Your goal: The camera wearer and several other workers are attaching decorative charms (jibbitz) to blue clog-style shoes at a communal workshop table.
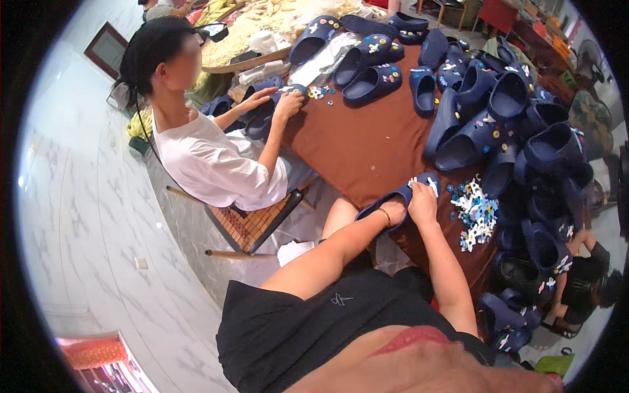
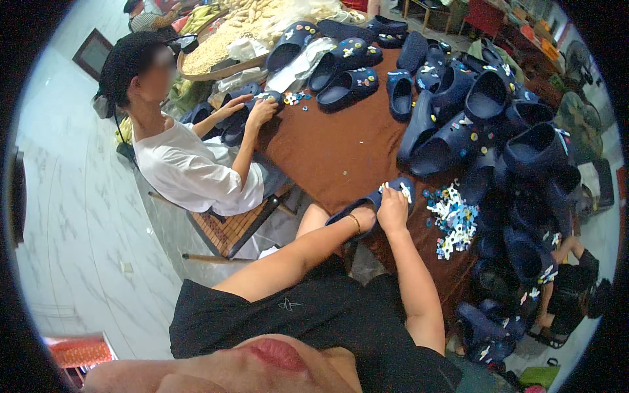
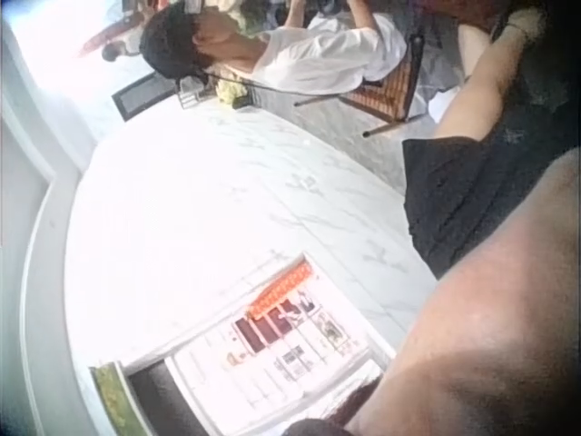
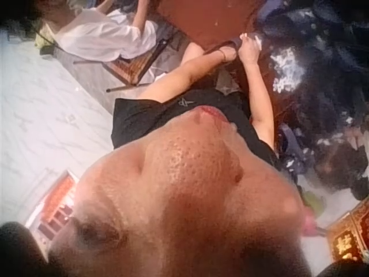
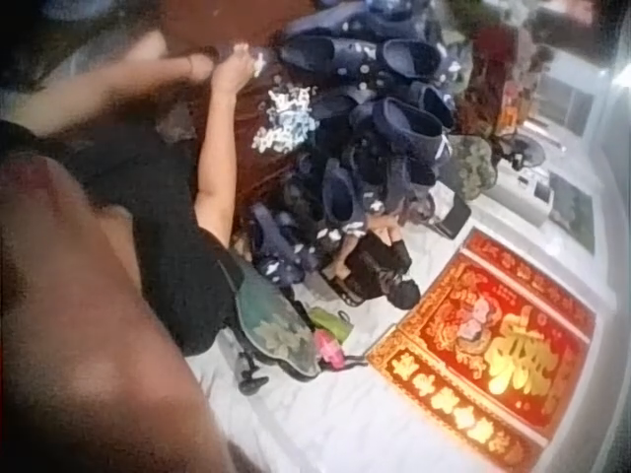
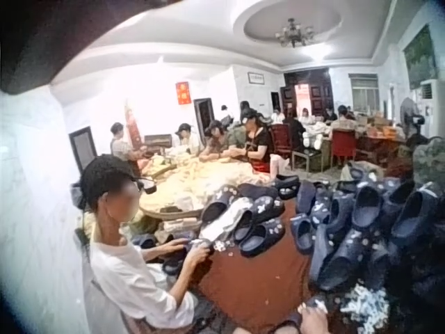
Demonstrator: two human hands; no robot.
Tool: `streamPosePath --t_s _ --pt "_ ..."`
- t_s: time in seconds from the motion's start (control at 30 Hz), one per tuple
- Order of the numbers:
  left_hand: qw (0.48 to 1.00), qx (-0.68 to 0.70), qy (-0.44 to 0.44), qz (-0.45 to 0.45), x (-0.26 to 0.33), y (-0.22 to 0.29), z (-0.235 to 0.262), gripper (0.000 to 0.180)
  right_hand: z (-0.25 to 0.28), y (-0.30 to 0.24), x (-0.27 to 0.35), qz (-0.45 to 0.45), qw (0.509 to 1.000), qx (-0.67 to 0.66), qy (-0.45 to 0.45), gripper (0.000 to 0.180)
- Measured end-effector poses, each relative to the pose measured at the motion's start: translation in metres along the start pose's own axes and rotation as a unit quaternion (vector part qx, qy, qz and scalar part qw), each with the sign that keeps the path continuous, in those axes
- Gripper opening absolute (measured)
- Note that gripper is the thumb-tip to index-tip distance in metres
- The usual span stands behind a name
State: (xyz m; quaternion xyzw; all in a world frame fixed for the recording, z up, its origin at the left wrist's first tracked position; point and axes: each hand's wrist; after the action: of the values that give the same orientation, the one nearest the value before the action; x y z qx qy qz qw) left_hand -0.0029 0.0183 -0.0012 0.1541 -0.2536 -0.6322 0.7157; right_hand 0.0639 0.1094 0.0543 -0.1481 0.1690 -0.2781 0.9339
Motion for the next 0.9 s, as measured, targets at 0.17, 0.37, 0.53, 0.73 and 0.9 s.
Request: streamPosePath --t_s 0.17,0.37,0.53,0.73,0.9 --pt "0.996 -0.08 0.004 -0.037 0.004 -0.008 -0.009 0.025 -0.003 0.001 0.002 0.003 0.998 -0.059 -0.003 0.023" --pt "0.999 -0.036 -0.032 0.022 0.002 -0.009 -0.007 0.027 -0.02 -0.001 0.008 0.004 0.99 -0.105 0.098 0.019" --pt "0.998 0.016 -0.061 -0.001 0.017 0.031 0.041 0.032 -0.024 0.004 0.012 -0.014 0.986 -0.09 0.136 0.02" --pt "0.998 0.025 -0.038 0.032 0.02 0.021 0.029 0.031 -0.031 -0.007 0.013 -0.007 0.986 -0.086 0.145 0.02" --pt "0.998 -0.015 -0.056 0.027 0.012 0.012 0.018 0.027 -0.028 -0.006 0.012 -0.017 0.987 -0.061 0.15 0.02"
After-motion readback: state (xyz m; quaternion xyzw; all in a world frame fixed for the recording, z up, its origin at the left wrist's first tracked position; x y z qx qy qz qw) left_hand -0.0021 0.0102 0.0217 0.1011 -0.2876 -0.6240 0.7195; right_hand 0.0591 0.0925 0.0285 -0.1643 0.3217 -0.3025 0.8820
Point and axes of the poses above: each hand's wrist, its own x-axis away from the middle knuckle, its own z-axis out of the back of the hand, y = z × x, and after that the axes turned 14 degrees about -z, right-handed
